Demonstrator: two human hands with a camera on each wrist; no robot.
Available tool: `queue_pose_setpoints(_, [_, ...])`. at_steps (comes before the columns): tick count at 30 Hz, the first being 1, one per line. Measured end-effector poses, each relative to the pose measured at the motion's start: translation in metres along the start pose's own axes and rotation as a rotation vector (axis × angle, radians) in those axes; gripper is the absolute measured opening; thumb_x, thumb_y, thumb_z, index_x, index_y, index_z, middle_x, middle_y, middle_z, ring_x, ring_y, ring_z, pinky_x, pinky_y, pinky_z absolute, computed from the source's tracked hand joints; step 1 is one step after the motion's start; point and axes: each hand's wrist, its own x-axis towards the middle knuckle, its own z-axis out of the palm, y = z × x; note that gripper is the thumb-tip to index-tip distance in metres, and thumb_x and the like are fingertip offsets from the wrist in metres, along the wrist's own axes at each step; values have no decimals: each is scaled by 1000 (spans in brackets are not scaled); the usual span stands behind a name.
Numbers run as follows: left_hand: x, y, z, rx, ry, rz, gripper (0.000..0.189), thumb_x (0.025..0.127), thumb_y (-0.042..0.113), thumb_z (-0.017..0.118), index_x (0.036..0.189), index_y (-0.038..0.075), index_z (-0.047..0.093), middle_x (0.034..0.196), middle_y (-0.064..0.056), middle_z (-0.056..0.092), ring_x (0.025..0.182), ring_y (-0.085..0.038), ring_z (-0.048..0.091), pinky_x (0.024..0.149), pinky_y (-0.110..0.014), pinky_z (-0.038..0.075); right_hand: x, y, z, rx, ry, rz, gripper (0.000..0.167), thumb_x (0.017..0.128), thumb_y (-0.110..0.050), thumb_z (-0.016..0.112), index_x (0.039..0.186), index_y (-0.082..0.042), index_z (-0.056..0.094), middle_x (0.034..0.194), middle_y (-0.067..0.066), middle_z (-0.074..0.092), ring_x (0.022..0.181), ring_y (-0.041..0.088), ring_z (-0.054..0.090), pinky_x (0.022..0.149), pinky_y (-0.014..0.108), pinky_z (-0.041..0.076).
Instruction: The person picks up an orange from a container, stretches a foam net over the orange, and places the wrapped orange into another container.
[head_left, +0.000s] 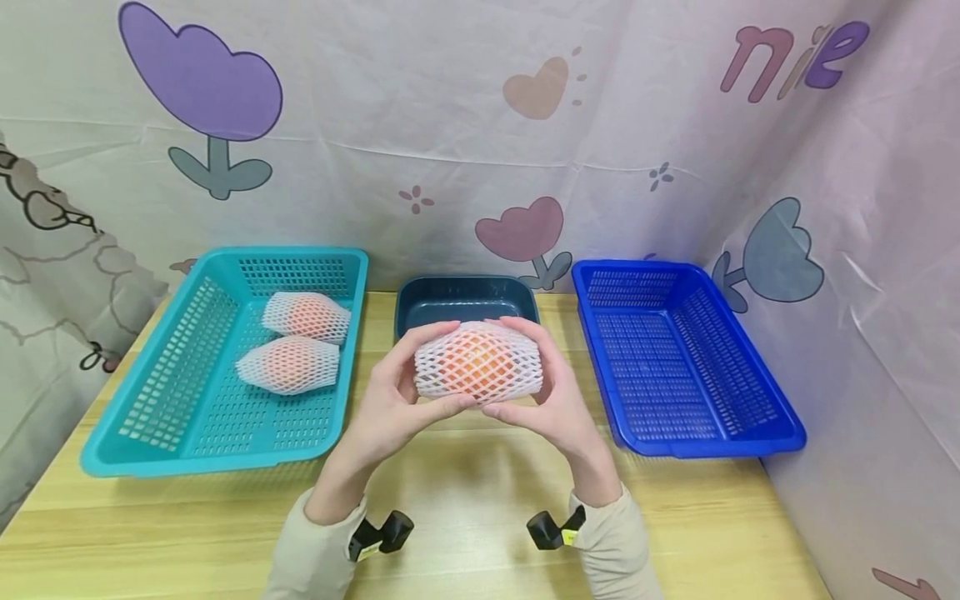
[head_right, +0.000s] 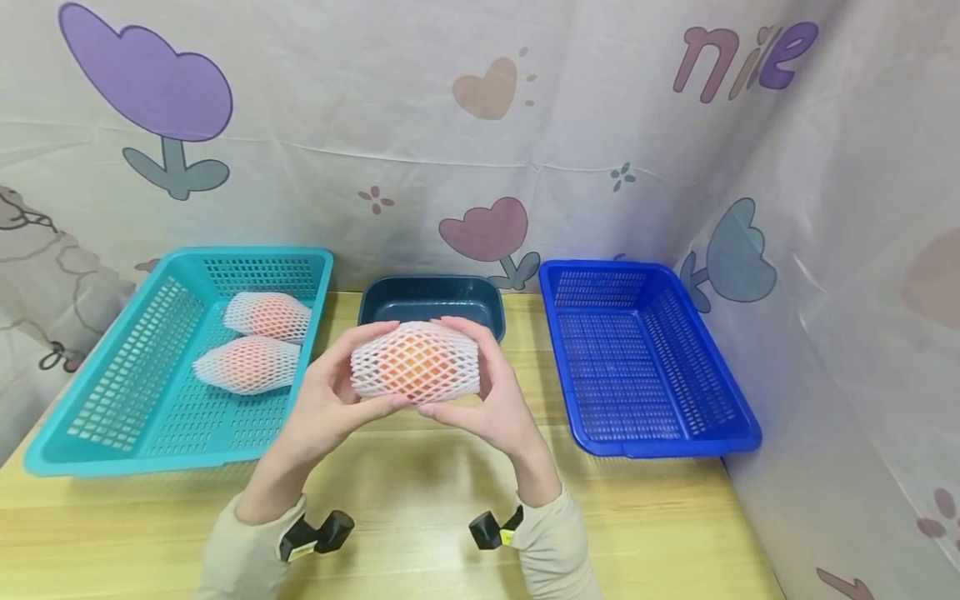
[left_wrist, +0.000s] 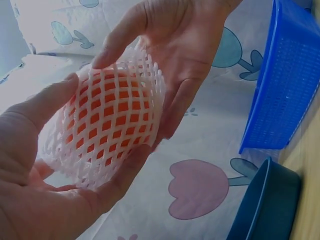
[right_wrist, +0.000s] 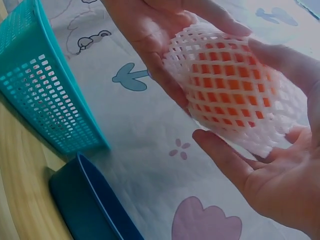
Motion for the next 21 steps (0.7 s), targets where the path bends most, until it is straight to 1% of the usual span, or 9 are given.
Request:
queue_pose_setpoints(2, [0,0,-1,11,-1,28,76,74,-14,80,140,7,51,140,-10,48,121,-30,50,94,-30,53,-1,-1,0,6,2,31,84,80,-13,84,149,-6,36,145,17,42,123,33,47,96,36,51])
queue_pose_setpoints(5, [-1,1,-1,19,-10,70,77,71,-16,81,139,3,52,141,-11,48,126,-30,47,98,-32,51,-1,-1,-1,9,10,90,81,83,-21,82,149,-8,37,141,17,43,121,33,47,93,36,53])
queue_pose_setpoints(8, [0,1,-1,6,-22,114,76,67,-20,81,136,-2,53,143,-13,47,132,-32,42,102,-35,48,-1,-1,0,-5,26,132,77,83,-21,81,147,-10,40,139,17,44,119,33,49,90,37,54])
queue_pose_setpoints(10, [0,0,-2,-3,-30,132,75,65,-21,81,133,-5,54,143,-14,47,134,-33,40,104,-36,46,-1,-1,0,-21,33,138,75,83,-19,81,146,-9,42,138,16,46,117,33,50,89,37,54])
queue_pose_setpoints(12, [0,0,-2,-8,-40,138,73,65,-22,81,131,-7,55,144,-15,46,135,-33,39,104,-36,46,-1,-1,0,-28,39,137,74,82,-16,81,144,-8,43,137,16,47,116,33,51,89,36,55])
queue_pose_setpoints(15, [-1,-1,-3,-5,-60,139,74,64,-22,81,132,-5,55,145,-15,44,136,-33,38,104,-35,46,-2,0,1,-27,40,127,74,80,-13,82,143,-7,43,136,16,49,115,33,52,89,36,55])
queue_pose_setpoints(18, [-1,-1,-3,-2,-74,131,81,64,-21,82,136,-3,51,146,-14,43,135,-32,38,103,-36,46,-3,1,1,-22,46,117,74,79,-12,83,142,-6,44,134,17,50,114,32,53,88,35,55])
queue_pose_setpoints(21, [0,0,-2,-7,-67,111,87,64,-19,83,141,-1,46,146,-13,43,131,-32,42,101,-36,49,-3,2,1,-12,47,99,76,78,-13,84,141,-4,44,134,18,50,113,33,54,88,36,55])
